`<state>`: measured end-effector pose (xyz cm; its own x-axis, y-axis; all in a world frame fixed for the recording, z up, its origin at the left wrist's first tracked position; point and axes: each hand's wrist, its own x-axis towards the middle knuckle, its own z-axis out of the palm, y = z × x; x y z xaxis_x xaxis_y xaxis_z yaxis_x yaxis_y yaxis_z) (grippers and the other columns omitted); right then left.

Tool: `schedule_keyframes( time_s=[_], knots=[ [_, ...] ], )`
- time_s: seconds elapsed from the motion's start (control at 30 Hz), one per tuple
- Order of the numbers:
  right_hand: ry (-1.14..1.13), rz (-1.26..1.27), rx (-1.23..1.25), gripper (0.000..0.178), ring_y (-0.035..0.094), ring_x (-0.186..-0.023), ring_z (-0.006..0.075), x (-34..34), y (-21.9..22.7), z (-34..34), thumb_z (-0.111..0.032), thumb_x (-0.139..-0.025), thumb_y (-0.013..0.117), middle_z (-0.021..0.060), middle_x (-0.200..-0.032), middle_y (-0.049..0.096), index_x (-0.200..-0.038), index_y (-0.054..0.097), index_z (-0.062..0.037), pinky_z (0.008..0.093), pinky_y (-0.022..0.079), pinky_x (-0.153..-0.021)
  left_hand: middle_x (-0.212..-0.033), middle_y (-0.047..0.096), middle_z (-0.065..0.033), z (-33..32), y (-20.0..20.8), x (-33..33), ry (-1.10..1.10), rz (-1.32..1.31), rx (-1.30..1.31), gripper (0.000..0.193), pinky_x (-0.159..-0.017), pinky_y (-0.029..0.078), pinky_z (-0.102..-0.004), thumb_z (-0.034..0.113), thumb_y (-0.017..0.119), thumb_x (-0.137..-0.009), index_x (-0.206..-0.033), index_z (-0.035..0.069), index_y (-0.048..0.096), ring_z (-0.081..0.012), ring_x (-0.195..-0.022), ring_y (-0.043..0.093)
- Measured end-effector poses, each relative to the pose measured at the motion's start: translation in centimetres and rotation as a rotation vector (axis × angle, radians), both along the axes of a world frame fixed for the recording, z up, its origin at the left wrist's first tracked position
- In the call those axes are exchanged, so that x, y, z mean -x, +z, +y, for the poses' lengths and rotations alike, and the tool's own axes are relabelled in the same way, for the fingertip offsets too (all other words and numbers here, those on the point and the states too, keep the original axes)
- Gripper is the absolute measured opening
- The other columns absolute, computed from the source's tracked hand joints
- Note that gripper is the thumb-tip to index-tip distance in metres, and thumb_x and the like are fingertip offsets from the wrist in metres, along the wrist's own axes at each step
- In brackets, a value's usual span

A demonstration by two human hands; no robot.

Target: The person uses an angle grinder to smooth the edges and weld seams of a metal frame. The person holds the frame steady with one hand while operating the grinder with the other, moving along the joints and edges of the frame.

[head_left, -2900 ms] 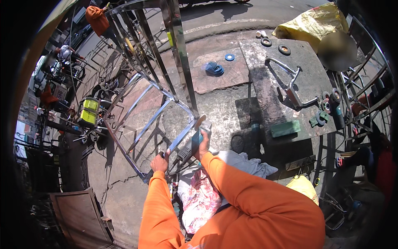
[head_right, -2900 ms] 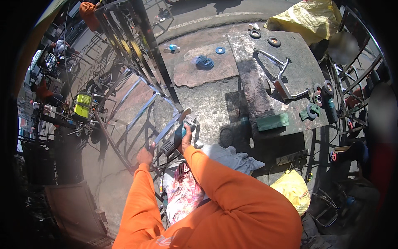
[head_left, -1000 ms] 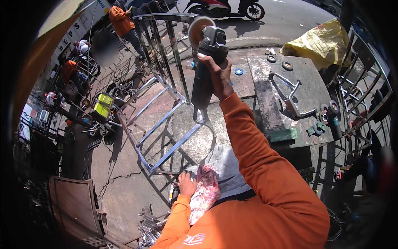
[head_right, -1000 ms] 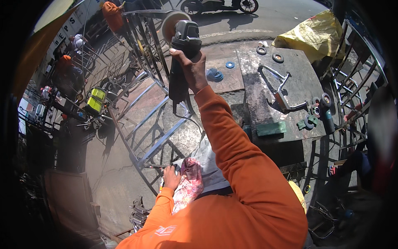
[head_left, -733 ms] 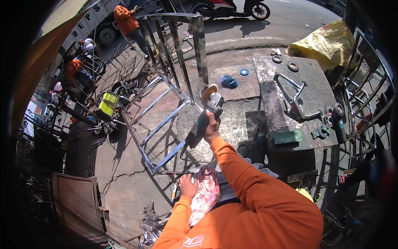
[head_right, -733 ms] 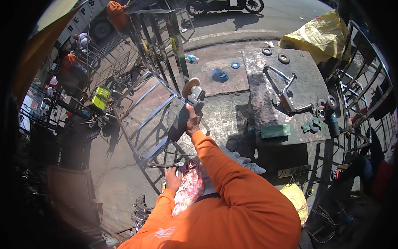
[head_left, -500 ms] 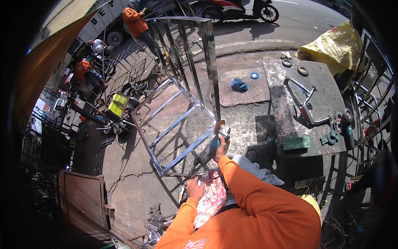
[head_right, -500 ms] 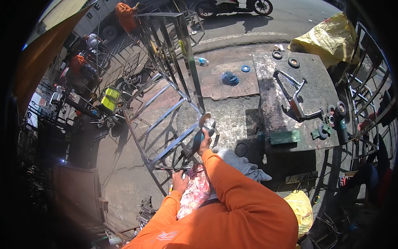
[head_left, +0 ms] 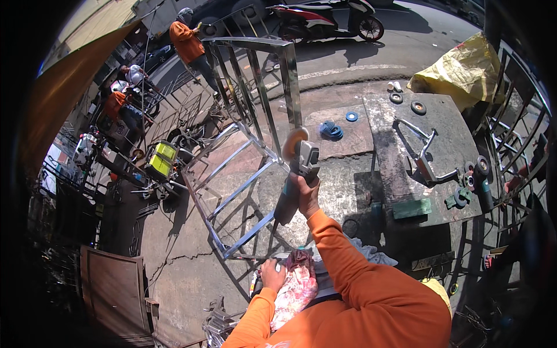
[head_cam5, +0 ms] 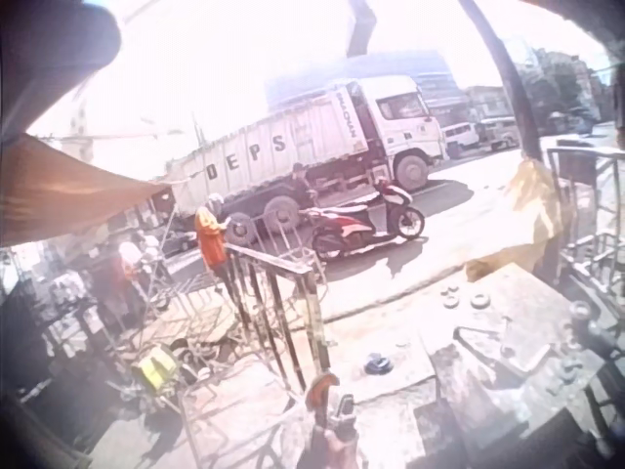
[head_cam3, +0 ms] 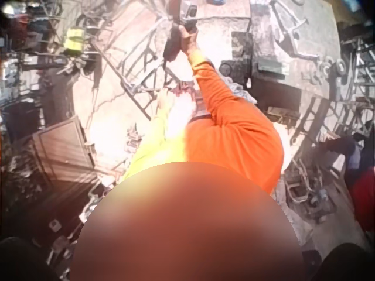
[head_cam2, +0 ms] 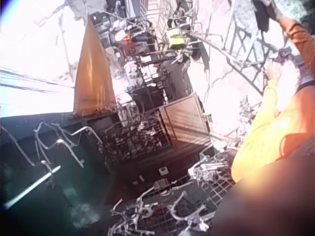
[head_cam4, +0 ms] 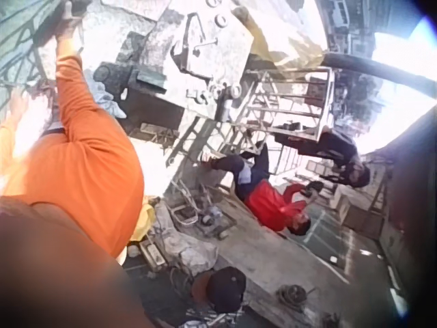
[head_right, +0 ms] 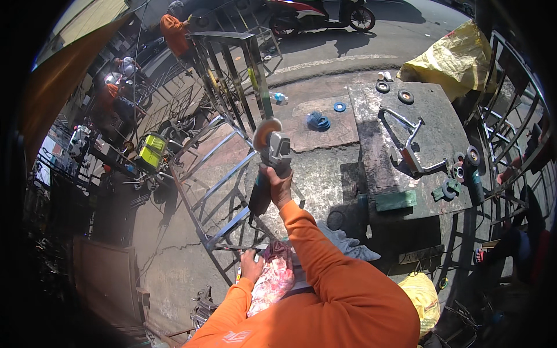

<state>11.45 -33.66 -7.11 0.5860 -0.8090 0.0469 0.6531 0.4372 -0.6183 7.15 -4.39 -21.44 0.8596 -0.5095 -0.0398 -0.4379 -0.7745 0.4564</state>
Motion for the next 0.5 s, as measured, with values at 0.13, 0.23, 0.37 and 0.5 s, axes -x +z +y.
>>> schedule_keyframes(
  time_s=[0.13,0.23,0.37,0.5],
  knots=[
    [-0.098,0.033,0.351,0.024,0.06,-0.077,0.0081,0.5,12.9,-7.8,-0.021,-0.08,0.074,-0.0005,-0.084,0.067,-0.094,0.069,-0.0022,0.0253,0.047,-0.07,-0.113,0.059,-0.0176,0.0,0.5,0.3,-0.016,0.012,0.011,0.036,-0.098,0.042,-0.046,0.024,0.064,-0.08,-0.105,-0.001,0.065,-0.0377,-0.113,0.051],
    [-0.115,0.015,0.477,0.025,0.059,-0.072,0.0074,1.3,18.5,-11.2,-0.023,-0.079,0.076,-0.0009,-0.082,0.067,-0.091,0.07,-0.0031,0.0241,0.047,-0.067,-0.115,0.059,-0.0148,-0.5,0.8,0.5,-0.003,-0.021,0.004,0.035,-0.096,0.042,-0.0474,0.025,0.063,-0.08,-0.107,0.002,0.065,-0.036,-0.114,0.05],
    [-0.099,0.152,0.455,0.028,0.059,-0.062,0.0108,2.9,18.3,-11.0,-0.026,-0.076,0.075,0.0005,-0.078,0.062,-0.094,0.068,-0.0051,0.0285,0.05,-0.059,-0.119,0.059,-0.0127,-1.0,1.1,0.8,0.033,0.017,-0.023,0.036,-0.098,0.041,-0.0495,0.027,0.063,-0.079,-0.107,0.004,0.065,-0.0344,-0.119,0.048],
    [-0.085,0.167,0.495,0.029,0.061,-0.063,0.0122,3.2,15.8,-10.3,-0.025,-0.077,0.073,0.0024,-0.078,0.063,-0.096,0.067,-0.0029,0.0285,0.051,-0.06,-0.122,0.058,-0.0129,-0.9,0.9,0.5,0.024,0.063,-0.043,0.038,-0.099,0.041,-0.0488,0.029,0.063,-0.079,-0.109,0.004,0.065,-0.0344,-0.121,0.048]
  ],
)
